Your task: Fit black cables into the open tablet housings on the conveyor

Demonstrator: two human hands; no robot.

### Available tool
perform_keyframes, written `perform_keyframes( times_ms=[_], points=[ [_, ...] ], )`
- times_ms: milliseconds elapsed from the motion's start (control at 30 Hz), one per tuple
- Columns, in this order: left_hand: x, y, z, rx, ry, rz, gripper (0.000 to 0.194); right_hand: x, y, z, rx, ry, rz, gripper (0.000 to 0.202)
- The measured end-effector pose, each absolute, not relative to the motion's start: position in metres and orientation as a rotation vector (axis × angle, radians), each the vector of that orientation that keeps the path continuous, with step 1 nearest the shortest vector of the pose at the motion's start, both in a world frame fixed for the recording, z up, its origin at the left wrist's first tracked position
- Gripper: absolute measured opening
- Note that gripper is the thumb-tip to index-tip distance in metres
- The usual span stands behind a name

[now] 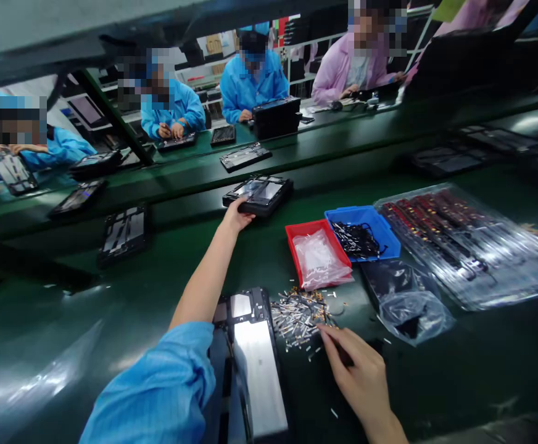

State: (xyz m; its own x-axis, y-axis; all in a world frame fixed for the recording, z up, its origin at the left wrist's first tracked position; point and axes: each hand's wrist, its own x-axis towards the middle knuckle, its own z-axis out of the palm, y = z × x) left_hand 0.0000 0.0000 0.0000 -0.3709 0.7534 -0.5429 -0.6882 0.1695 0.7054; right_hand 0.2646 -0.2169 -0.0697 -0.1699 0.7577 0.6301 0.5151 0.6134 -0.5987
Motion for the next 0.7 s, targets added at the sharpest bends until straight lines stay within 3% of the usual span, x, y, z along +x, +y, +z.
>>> perform_keyframes(
  times_ms=[200, 333, 433, 500, 700],
  points=[
    [-0.003, -0.075, 0.041, 0.157, 1.18, 1.747, 0.008, 0.265, -0.225, -0.068, -1.135, -1.759, 0.496, 0.015],
    [-0.003, -0.185, 0.056, 0.3, 1.192, 1.814, 0.005, 0.245, -0.234, -0.051, -1.134, -1.61, 1.054, 0.025],
    [0.014, -0.27, 0.042, 0.383, 1.317, 1.752, 0.016, 0.216, -0.241, -0.032, -0.89, -1.44, 1.612, 0.059],
    [0.029, -0.318, 0.023, 0.358, 1.384, 1.703, 0.029, 0.197, -0.245, -0.02, -0.793, -1.293, 1.813, 0.071],
    [0.028, -0.403, -0.015, 0.451, 1.403, 1.431, 0.08, 0.186, -0.26, -0.01, -0.915, -1.005, 1.863, 0.05]
  ],
)
